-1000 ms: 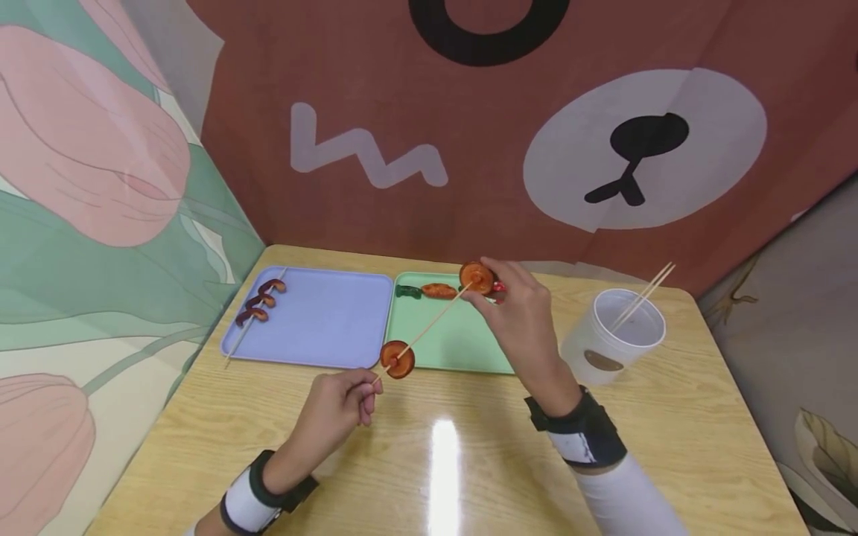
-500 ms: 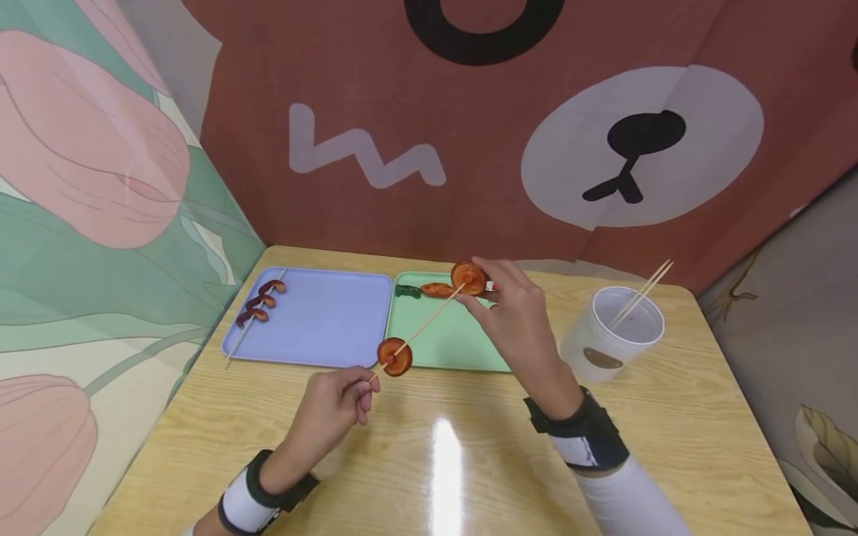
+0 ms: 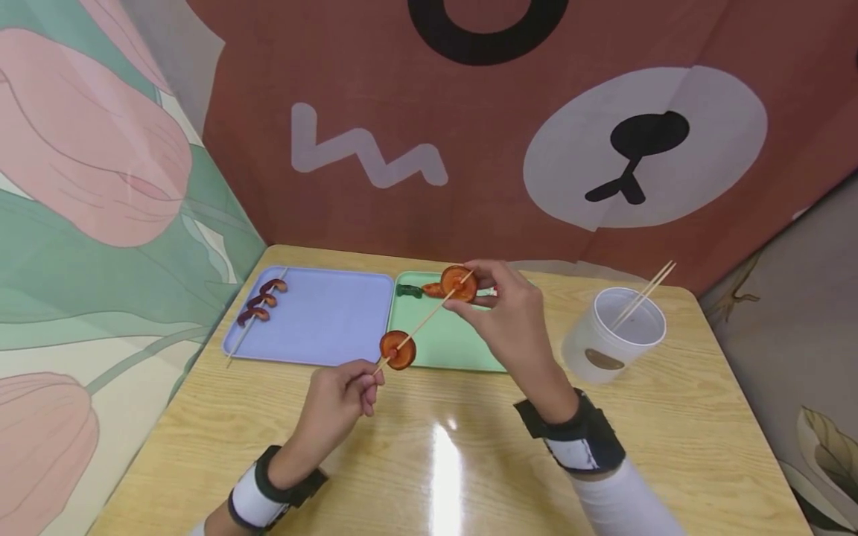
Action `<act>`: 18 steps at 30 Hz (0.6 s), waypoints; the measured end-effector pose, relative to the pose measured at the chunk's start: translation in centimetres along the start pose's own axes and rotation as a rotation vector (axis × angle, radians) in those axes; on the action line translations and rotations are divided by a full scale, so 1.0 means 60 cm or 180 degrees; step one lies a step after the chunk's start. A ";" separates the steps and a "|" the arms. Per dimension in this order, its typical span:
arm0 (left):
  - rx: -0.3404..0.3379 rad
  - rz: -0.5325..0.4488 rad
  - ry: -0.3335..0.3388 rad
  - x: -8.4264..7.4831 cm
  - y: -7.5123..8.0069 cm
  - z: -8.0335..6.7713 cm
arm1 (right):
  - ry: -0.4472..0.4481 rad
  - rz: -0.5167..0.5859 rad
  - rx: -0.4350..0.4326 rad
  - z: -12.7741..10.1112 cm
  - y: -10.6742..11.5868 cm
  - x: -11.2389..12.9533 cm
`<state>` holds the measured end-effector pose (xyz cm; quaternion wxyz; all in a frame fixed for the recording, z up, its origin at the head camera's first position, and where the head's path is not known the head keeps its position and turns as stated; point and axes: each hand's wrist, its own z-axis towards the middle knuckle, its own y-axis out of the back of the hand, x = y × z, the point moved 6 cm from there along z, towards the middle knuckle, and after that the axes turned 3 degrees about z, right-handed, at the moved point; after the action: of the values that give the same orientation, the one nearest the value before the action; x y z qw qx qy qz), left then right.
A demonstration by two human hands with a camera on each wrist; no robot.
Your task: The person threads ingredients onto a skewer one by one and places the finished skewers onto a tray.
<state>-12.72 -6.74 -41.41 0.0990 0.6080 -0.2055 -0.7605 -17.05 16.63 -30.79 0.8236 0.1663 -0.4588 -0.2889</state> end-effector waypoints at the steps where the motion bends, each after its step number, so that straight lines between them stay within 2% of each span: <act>1: -0.0007 0.0007 -0.0005 0.000 0.000 0.000 | -0.0074 0.0002 0.0026 0.000 0.001 -0.001; 5: 0.0016 -0.0026 -0.0014 -0.001 -0.001 -0.001 | -0.0322 0.0112 0.0103 0.000 0.003 -0.004; 11: 0.0025 -0.0104 -0.0062 -0.004 -0.005 -0.001 | -0.0476 0.0380 0.0015 0.001 0.006 -0.006; 15: 0.0001 -0.0138 -0.0080 -0.010 -0.005 -0.001 | -0.0537 0.0635 -0.0091 -0.002 0.005 -0.006; 18: -0.0011 -0.0167 -0.0108 -0.017 -0.006 -0.001 | -0.0421 0.0770 -0.0127 -0.007 -0.003 -0.001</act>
<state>-12.40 -6.02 -40.68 0.0766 0.6000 -0.1899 -0.7734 -16.74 16.53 -31.13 0.8236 0.0740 -0.5229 -0.2068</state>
